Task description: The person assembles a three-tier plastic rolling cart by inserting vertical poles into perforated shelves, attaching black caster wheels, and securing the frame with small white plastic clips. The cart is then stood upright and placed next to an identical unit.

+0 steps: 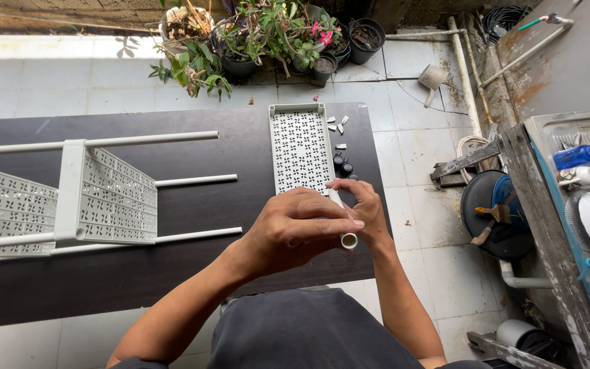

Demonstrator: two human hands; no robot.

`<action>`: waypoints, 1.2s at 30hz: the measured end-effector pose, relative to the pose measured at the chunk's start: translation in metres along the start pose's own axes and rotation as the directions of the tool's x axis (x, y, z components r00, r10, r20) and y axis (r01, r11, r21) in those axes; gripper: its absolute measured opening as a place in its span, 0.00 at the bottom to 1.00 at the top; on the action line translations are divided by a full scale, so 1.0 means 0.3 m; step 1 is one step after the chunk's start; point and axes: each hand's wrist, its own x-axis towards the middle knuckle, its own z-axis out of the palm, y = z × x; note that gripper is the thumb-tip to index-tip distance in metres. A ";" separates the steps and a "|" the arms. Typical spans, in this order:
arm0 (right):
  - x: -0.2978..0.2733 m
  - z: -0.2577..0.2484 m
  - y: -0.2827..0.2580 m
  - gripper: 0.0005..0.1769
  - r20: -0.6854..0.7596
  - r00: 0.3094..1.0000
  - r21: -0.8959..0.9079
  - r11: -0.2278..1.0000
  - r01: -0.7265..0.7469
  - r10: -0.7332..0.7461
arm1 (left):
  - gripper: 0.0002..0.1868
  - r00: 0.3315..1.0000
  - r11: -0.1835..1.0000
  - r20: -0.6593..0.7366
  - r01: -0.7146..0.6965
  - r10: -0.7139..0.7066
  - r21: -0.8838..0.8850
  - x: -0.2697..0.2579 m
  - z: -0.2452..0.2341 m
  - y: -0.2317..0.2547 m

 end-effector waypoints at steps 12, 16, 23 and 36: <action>0.087 0.119 -0.181 0.18 0.042 0.988 -0.072 0.986 0.150 -0.148 | 0.19 0.999 0.999 -0.045 -0.025 0.027 0.039 -0.103 -0.216 0.104; 0.090 0.217 -0.248 0.18 0.081 0.981 -0.078 0.980 0.181 -0.175 | 0.19 0.997 0.999 -0.070 0.019 -0.016 0.033 -0.168 -0.313 0.112; 0.039 0.414 -0.321 0.17 0.224 0.956 0.031 0.982 0.187 -0.189 | 0.17 0.964 0.981 -0.193 0.190 -0.182 0.027 -0.397 -0.542 0.064; 0.029 0.692 -0.469 0.13 0.343 0.937 -0.130 0.984 0.121 -0.069 | 0.57 0.744 0.616 0.102 0.460 -0.661 0.640 -0.832 -0.967 -0.120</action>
